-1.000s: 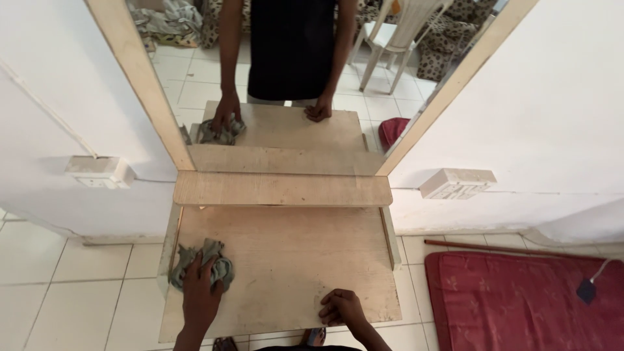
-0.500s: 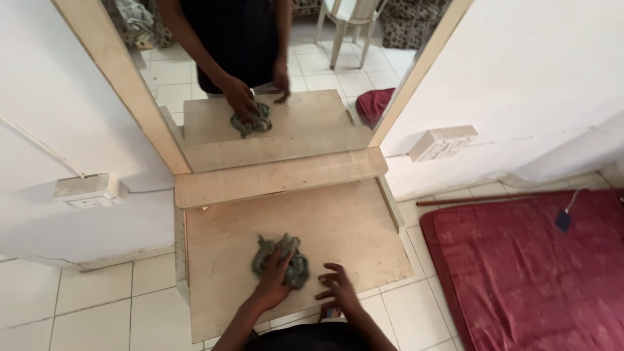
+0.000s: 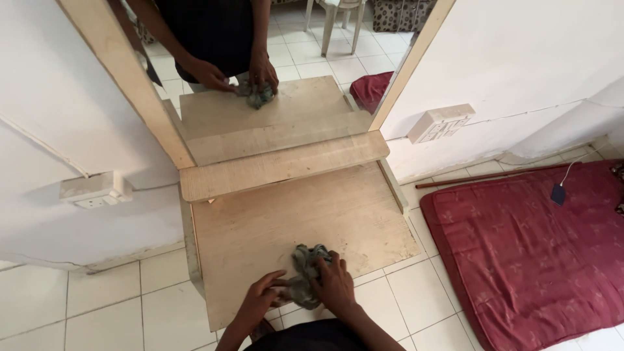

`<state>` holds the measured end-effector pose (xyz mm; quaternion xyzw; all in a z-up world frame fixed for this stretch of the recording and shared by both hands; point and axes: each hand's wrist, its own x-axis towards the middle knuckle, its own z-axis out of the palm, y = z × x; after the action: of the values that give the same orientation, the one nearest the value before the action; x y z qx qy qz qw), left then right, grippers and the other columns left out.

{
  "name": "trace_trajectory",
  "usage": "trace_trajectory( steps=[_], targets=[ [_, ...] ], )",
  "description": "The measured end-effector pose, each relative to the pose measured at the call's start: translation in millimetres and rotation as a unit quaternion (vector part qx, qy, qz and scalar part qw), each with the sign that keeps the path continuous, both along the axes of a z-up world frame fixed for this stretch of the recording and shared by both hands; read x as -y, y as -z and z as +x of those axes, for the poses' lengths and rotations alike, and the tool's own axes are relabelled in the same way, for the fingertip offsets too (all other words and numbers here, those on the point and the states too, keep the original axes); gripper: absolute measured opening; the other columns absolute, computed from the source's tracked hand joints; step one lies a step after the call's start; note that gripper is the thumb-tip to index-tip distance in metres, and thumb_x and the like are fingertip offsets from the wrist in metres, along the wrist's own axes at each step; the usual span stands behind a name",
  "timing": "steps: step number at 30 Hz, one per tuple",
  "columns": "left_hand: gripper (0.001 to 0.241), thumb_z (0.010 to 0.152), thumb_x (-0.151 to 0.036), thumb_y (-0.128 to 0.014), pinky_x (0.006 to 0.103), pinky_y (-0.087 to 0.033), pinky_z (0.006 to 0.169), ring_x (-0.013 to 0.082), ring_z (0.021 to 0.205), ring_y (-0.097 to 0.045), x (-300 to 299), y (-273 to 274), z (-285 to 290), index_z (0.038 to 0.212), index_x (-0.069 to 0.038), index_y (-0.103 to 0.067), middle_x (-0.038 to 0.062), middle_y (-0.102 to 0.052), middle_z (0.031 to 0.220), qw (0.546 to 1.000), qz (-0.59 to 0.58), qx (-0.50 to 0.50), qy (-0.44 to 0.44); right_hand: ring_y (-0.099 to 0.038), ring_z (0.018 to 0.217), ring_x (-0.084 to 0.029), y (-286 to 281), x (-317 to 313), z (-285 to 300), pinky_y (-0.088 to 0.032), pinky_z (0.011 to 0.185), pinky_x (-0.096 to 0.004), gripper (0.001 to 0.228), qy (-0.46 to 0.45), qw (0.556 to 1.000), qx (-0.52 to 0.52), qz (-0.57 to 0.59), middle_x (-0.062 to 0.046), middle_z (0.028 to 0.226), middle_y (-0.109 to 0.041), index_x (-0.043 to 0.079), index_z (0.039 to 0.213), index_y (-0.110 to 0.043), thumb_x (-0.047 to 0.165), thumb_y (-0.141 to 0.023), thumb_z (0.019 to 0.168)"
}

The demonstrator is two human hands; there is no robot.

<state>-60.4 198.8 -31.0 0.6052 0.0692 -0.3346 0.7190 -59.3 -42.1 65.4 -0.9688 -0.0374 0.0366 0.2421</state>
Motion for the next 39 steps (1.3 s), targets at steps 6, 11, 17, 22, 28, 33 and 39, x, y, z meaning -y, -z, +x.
trace_trajectory(
  steps=[6,11,17,22,28,33,39],
  targets=[
    [0.036,0.093,0.002,-0.055,0.0348,-0.056,0.092,0.0212,0.106,-0.071,-48,2,-37,0.124,-0.012,-0.066,0.011,-0.072,0.113,0.914,0.347,0.193,-0.083,-0.055,0.117,-0.041,44,85,43,-0.061,0.074,-0.048,0.045,0.168,0.985,0.008,-0.045,-0.019,0.143,-0.047,0.019,0.129,-0.06,0.025,-0.075,0.087],
    [0.027,0.093,-0.004,-0.056,0.0374,-0.059,0.086,0.0252,0.093,-0.072,-52,34,-41,0.114,-0.012,-0.071,0.012,-0.072,0.097,0.906,0.389,0.142,-0.091,-0.059,0.114,-0.038,54,139,84,-0.061,0.075,-0.048,0.041,0.207,0.974,0.046,-0.078,-0.018,0.151,-0.046,0.02,0.127,-0.063,0.019,-0.073,0.087],
    [0.017,0.093,-0.023,-0.06,0.0445,-0.057,0.082,0.0306,0.092,-0.071,-14,-1,-16,0.099,-0.015,-0.074,0.01,-0.071,0.097,0.814,0.572,0.085,-0.05,-0.059,0.115,-0.039,60,109,91,-0.057,0.078,-0.049,0.046,0.067,0.992,0.021,-0.107,-0.023,0.148,-0.046,0.005,0.122,-0.062,0.015,-0.074,0.078],
    [0.018,0.096,-0.03,-0.059,0.0477,-0.061,0.078,0.0299,0.095,-0.071,9,0,-17,0.098,-0.02,-0.073,0.006,-0.071,0.1,0.721,0.69,0.043,-0.051,-0.053,0.126,-0.038,19,89,63,-0.048,0.1,-0.052,0.041,-0.186,0.982,-0.028,-0.031,-0.02,0.134,-0.055,0.004,0.116,-0.063,0.016,-0.074,0.078],
    [0.014,0.09,-0.029,-0.063,0.053,-0.059,0.077,0.0327,0.096,-0.069,5,21,-24,0.099,-0.023,-0.072,0.006,-0.07,0.098,0.729,0.676,0.064,-0.084,-0.042,0.142,-0.039,34,144,82,-0.027,0.11,-0.06,0.03,-0.413,0.9,0.023,0.139,-0.015,0.148,-0.054,0.008,0.109,-0.066,0.015,-0.077,0.082],
    [0.021,0.087,-0.023,-0.062,0.0516,-0.059,0.077,0.0306,0.108,-0.063,7,37,-33,0.107,-0.026,-0.068,0.003,-0.064,0.111,0.721,0.684,0.079,-0.084,-0.038,0.147,-0.029,52,216,120,-0.026,0.114,-0.057,0.056,-0.12,0.987,0.1,0.041,-0.008,0.16,-0.041,0.023,0.142,-0.06,0.007,-0.068,0.089],
    [0.033,0.081,-0.032,-0.068,0.0535,-0.056,0.087,0.0309,0.115,-0.057,18,31,-47,0.113,-0.031,-0.065,0.005,-0.056,0.119,0.723,0.678,0.087,-0.101,-0.026,0.15,-0.039,61,220,164,-0.027,0.114,-0.061,0.063,0.02,0.99,0.096,-0.099,-0.014,0.164,-0.03,0.028,0.147,-0.054,0.007,-0.06,0.087]
  ],
)
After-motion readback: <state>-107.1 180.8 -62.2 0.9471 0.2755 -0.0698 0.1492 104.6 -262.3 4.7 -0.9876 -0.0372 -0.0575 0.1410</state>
